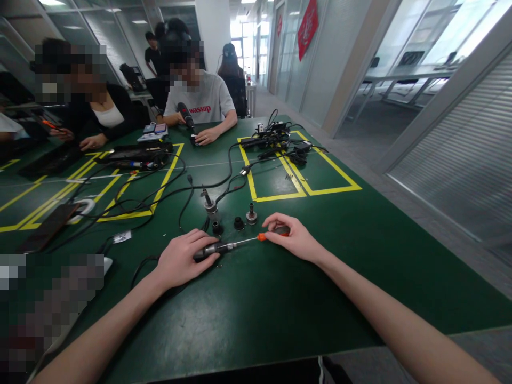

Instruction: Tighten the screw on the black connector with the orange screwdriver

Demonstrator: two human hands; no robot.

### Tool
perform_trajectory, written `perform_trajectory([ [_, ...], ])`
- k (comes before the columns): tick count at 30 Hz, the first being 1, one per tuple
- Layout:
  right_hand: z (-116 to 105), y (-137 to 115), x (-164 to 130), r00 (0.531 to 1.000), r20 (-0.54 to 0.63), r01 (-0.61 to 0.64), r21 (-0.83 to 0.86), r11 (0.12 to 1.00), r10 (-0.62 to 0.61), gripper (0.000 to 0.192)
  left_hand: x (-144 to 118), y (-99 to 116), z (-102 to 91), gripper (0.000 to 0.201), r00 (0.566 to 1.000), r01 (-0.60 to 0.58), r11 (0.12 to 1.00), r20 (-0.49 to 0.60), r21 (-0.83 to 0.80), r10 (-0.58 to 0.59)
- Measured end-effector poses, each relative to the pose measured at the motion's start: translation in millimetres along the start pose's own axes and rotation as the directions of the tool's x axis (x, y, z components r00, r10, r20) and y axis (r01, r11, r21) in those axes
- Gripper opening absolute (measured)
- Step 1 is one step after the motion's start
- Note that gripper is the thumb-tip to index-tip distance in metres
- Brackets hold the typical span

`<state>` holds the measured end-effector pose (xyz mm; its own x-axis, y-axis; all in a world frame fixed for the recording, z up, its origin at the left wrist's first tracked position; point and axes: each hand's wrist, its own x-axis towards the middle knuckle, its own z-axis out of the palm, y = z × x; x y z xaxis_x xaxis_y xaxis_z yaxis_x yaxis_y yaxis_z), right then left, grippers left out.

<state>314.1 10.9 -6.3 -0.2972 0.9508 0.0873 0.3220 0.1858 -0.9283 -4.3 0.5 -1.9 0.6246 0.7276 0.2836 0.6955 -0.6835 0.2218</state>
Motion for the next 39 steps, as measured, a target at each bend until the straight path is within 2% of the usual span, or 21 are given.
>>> perform_trajectory([
  [5,1.4,-2.1,-1.6,0.990,0.063,-0.122,-0.032,0.992,0.124,0.050,0.5,0.2,0.1,0.025,1.000,0.003,1.000,0.010,0.010,-0.003],
  [14,-1.1,-7.1,0.4,1.000,0.003,-0.021,-0.027,0.999,0.021,0.038,0.5,-0.9,1.9,0.025,1.000,-0.003,1.000,-0.004,0.018,0.003],
  [20,1.6,-2.9,-1.8,0.990,0.053,-0.129,-0.005,0.992,0.129,0.049,0.2,-0.7,1.1,0.025,1.000,-0.002,1.000,0.002,0.009,0.002],
  [28,-1.7,-6.1,0.8,0.999,0.019,-0.027,-0.049,0.998,0.028,0.038,-0.7,-2.2,1.6,0.026,1.000,-0.001,1.000,0.001,0.000,0.001],
  [34,1.5,-2.0,-1.5,0.990,0.065,-0.124,-0.024,0.992,0.125,0.047,0.1,-1.0,0.6,0.025,1.000,0.004,1.000,0.008,0.008,-0.004],
  [39,0.4,-1.6,0.0,0.996,0.032,-0.083,0.003,0.997,0.083,0.038,0.7,-0.5,0.4,0.025,1.000,0.000,1.000,0.003,0.005,0.000],
])
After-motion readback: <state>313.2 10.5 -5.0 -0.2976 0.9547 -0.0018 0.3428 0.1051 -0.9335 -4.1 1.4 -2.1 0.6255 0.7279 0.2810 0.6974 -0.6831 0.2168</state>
